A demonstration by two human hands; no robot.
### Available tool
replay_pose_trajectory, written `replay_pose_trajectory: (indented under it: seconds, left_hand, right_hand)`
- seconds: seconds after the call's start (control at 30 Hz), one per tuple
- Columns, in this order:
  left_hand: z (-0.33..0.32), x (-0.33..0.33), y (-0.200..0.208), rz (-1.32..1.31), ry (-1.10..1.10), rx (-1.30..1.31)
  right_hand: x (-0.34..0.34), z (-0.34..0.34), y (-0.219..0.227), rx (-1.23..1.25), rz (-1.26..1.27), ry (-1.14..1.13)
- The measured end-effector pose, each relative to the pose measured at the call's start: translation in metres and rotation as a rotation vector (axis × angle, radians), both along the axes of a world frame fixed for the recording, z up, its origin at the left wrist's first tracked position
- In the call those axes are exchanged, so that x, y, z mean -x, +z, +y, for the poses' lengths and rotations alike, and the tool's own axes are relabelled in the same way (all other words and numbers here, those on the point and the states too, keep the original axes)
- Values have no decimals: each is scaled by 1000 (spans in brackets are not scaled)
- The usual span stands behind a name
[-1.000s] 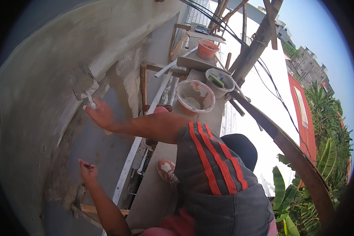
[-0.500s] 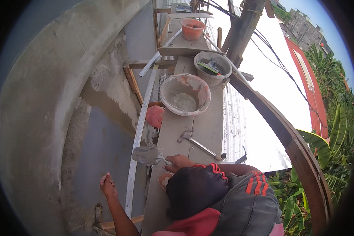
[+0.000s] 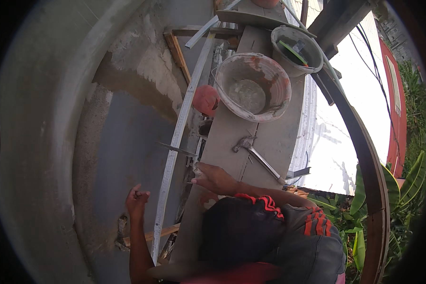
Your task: The person applies plaster to a curved wall using a trowel, smoothing the surface and filling gaps. They retrieve more plaster from a bucket and continue applying it to different sections of the wall.
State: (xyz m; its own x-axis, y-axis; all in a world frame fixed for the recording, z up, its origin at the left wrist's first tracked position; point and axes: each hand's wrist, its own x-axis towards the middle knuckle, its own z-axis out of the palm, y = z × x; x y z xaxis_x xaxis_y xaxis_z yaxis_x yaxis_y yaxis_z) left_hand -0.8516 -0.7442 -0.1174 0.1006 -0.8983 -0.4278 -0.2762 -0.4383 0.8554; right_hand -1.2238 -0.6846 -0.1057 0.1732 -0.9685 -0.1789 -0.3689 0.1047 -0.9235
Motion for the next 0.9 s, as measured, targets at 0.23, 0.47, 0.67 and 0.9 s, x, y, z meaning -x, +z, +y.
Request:
replay_pose_trajectory:
  seconds: [0.23, 0.47, 0.67, 0.9]
  left_hand:
    - [40, -73, 75, -626, -649, -168]
    - [146, -187, 172, -640, -496, -451]
    - [270, -250, 226, -640, -101, -646]
    - [362, -222, 281, -462, 185, -795]
  right_hand:
    - [10, -50, -19, 90, 360, -82]
    - [17, -110, -51, 102, 370, -154]
    - [29, -157, -56, 149, 573, -101]
    - [24, -249, -62, 330, 849, 255]
